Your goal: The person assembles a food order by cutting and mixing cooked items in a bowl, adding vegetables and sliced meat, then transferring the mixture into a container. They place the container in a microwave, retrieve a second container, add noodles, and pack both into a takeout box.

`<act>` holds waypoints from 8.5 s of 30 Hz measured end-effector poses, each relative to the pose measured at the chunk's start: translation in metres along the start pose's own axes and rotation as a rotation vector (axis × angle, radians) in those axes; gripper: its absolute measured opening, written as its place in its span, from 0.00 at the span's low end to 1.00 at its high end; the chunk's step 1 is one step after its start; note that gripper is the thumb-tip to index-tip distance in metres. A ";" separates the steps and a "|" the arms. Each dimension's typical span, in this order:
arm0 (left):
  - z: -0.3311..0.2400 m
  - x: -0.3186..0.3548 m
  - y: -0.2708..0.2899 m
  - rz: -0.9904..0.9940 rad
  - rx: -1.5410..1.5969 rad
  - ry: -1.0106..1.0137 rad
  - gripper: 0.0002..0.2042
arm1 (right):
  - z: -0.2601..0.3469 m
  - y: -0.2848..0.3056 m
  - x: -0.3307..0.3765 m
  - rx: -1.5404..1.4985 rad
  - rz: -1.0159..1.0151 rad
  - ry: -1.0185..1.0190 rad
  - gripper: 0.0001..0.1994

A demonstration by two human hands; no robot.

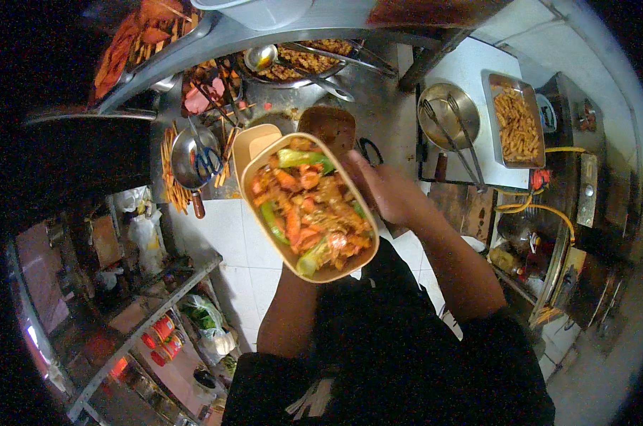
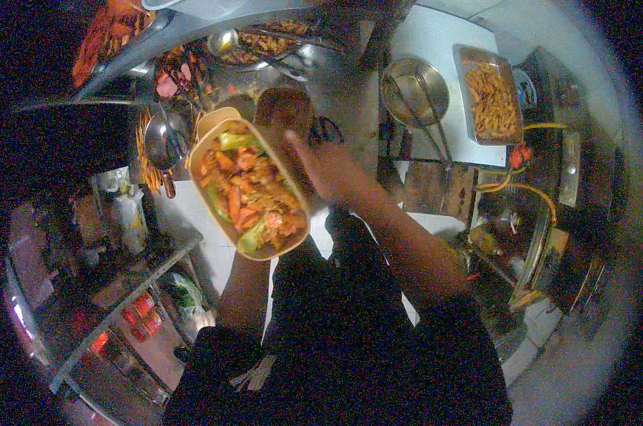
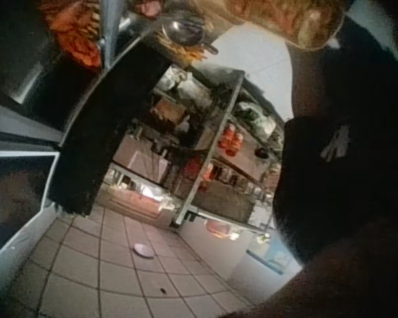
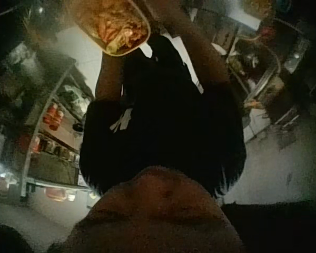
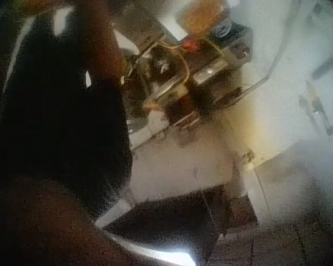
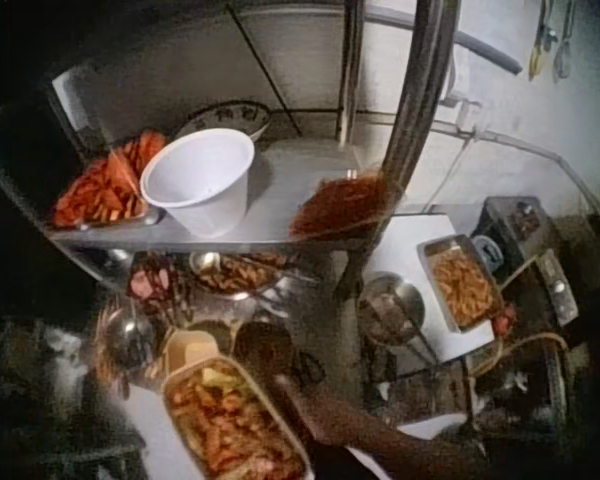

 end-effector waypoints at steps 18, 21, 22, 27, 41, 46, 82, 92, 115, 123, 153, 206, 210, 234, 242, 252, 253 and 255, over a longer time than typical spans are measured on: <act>-0.107 0.053 -0.042 -0.136 0.004 -0.110 0.28 | -0.041 -0.077 -0.011 -1.467 -0.349 -0.589 0.37; -0.113 0.045 -0.030 -0.148 -0.097 -0.150 0.27 | -0.028 -0.054 0.004 -1.448 -0.349 -0.584 0.40; -0.115 0.042 -0.027 -0.151 -0.130 -0.167 0.27 | -0.025 -0.049 0.008 -1.448 -0.356 -0.581 0.41; -0.118 0.027 -0.018 -0.152 -0.228 -0.205 0.27 | -0.016 -0.037 0.017 -1.357 -0.378 -0.380 0.42; -0.096 0.007 -0.019 -0.177 -0.331 -0.248 0.27 | -0.048 -0.042 0.050 -1.857 -0.406 -0.631 0.33; -0.090 -0.006 -0.014 -0.177 -0.365 -0.250 0.27 | -0.060 -0.028 0.054 -2.316 -0.018 -0.133 0.36; -0.066 -0.020 -0.057 -0.233 -0.393 -0.363 0.35 | 0.142 0.051 0.015 0.105 -0.568 -0.025 0.41; -0.071 -0.013 -0.055 -0.260 -0.349 -0.386 0.34 | 0.145 0.043 0.011 0.126 -0.522 -0.028 0.42; -0.075 -0.010 -0.060 -0.254 -0.256 -0.321 0.34 | 0.144 0.053 0.011 0.066 -0.528 -0.047 0.43; -0.090 -0.006 -0.074 -0.341 -0.413 -0.371 0.34 | 0.138 0.053 0.011 -0.010 -0.483 -0.101 0.44; -0.114 0.052 -0.360 -0.558 -2.480 -0.866 0.39 | 0.221 -0.051 -0.045 -2.401 0.022 0.095 0.40; -0.606 0.134 0.176 -1.000 -0.709 -1.110 0.27 | 0.047 -0.113 0.007 -2.464 0.001 -0.064 0.32; -0.569 0.157 0.134 -0.978 -0.846 -1.293 0.23 | 0.043 -0.115 0.000 -2.374 0.010 0.065 0.34; -0.110 0.055 0.022 -0.150 -0.547 -0.461 0.36 | -0.032 -0.073 0.015 -2.358 0.018 0.141 0.37; -0.078 0.052 0.029 -0.211 -0.294 -0.391 0.31 | -0.030 -0.084 0.007 -2.246 0.043 0.125 0.38; -0.111 0.056 0.042 0.162 -0.193 -0.353 0.33 | -0.019 -0.103 0.005 -2.104 0.059 0.191 0.39; -0.117 0.061 0.034 0.128 -0.261 -0.360 0.34 | -0.020 -0.101 0.006 -2.089 0.043 0.190 0.39; -0.125 0.071 0.014 -0.124 -0.517 -0.499 0.36 | -0.026 -0.099 0.006 -1.994 -0.033 0.080 0.39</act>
Point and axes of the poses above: each hand's wrist, its own x-axis away from the middle knuckle, its own y-axis out of the back of the hand, z = x × y, the point moved 3 cm from there along -x, towards the middle knuckle, and after that the axes turned 13 degrees about -z, right-handed, at the moved point
